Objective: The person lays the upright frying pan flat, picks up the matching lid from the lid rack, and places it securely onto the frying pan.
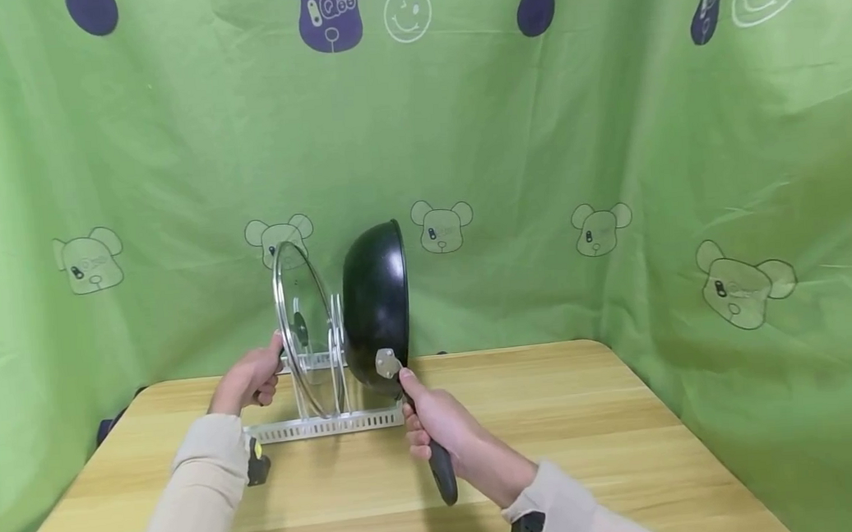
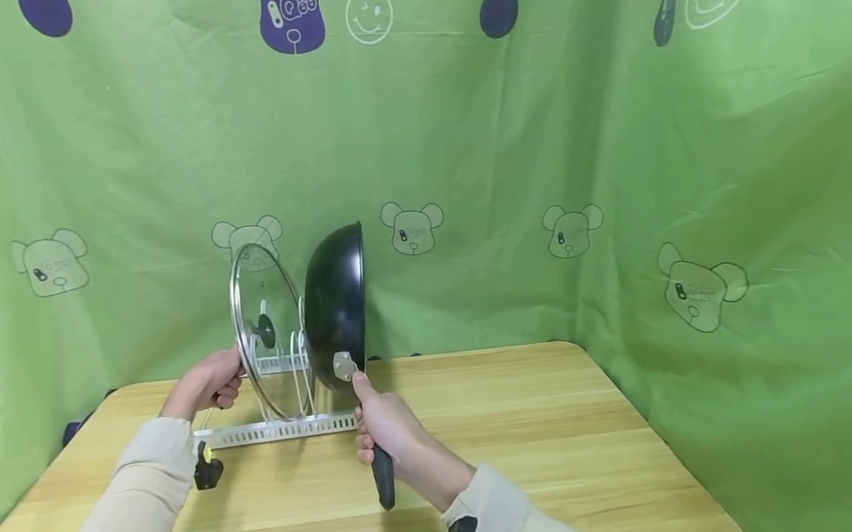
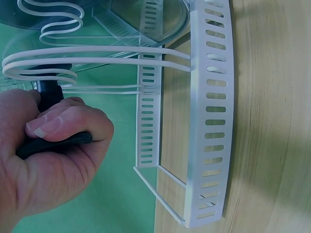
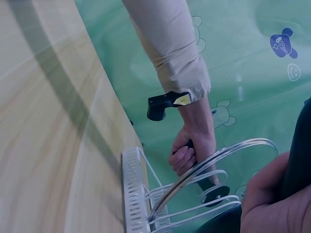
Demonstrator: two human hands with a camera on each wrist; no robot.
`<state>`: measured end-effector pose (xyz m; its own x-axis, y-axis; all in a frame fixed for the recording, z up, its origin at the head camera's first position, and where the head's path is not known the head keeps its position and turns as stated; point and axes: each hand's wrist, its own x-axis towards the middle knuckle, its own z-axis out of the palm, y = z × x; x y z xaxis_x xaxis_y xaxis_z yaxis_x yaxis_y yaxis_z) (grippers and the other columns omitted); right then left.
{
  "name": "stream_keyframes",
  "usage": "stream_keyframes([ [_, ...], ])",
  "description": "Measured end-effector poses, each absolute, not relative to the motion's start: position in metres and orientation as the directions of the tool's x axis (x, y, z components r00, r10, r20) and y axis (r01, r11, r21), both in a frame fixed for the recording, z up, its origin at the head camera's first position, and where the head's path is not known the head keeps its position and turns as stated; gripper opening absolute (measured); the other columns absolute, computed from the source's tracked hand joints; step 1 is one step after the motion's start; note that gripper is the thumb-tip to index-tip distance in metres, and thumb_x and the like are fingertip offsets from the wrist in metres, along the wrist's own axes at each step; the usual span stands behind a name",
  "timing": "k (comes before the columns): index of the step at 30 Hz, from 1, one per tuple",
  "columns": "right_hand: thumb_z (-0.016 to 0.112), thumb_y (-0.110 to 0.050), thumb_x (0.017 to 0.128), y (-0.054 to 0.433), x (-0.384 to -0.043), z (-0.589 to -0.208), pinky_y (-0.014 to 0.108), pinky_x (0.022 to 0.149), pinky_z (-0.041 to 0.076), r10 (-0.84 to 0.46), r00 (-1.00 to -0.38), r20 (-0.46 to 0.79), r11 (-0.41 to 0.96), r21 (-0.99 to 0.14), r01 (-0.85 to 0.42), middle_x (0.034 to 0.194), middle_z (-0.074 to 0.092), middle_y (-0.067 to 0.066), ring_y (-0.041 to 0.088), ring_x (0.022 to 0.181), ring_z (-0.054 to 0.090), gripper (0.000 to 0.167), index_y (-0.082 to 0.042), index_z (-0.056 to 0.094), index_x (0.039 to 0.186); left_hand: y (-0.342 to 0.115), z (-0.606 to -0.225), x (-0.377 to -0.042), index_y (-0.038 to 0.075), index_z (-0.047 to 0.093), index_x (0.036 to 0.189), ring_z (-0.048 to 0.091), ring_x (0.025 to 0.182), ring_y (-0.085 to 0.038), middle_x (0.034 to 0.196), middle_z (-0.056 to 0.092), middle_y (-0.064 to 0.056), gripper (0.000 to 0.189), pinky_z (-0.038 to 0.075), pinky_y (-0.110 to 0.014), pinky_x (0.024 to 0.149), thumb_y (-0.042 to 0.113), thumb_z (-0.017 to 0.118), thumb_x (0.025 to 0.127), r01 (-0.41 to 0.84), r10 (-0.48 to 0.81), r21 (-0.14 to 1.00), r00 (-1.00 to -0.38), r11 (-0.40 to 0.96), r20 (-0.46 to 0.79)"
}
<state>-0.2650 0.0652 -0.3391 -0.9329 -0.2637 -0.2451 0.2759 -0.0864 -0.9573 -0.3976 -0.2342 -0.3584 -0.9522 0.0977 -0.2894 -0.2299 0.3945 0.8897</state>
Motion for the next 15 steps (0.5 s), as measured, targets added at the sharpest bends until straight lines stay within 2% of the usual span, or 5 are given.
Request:
stream_keyframes([
  [15,0.044,-0.057,0.105,0.071,-0.259,-0.315,0.014,0.039,0.030,-0.301,-0.931,-0.208,-0.073,-0.968,0.240,0.059,0.032,-0.009,0.001,0.042,0.030,0.050,-0.012,0.042,0.082,-0.231,-0.358,-0.396,0.019,0.035,0.071,0.031,0.049,-0.007,0.057,0.030,0.010,0.062,0.032,-0.022,0.049,0.068,0.014,0.103,-0.229,0.086,0.888,-0.955,0.399,-0.285],
])
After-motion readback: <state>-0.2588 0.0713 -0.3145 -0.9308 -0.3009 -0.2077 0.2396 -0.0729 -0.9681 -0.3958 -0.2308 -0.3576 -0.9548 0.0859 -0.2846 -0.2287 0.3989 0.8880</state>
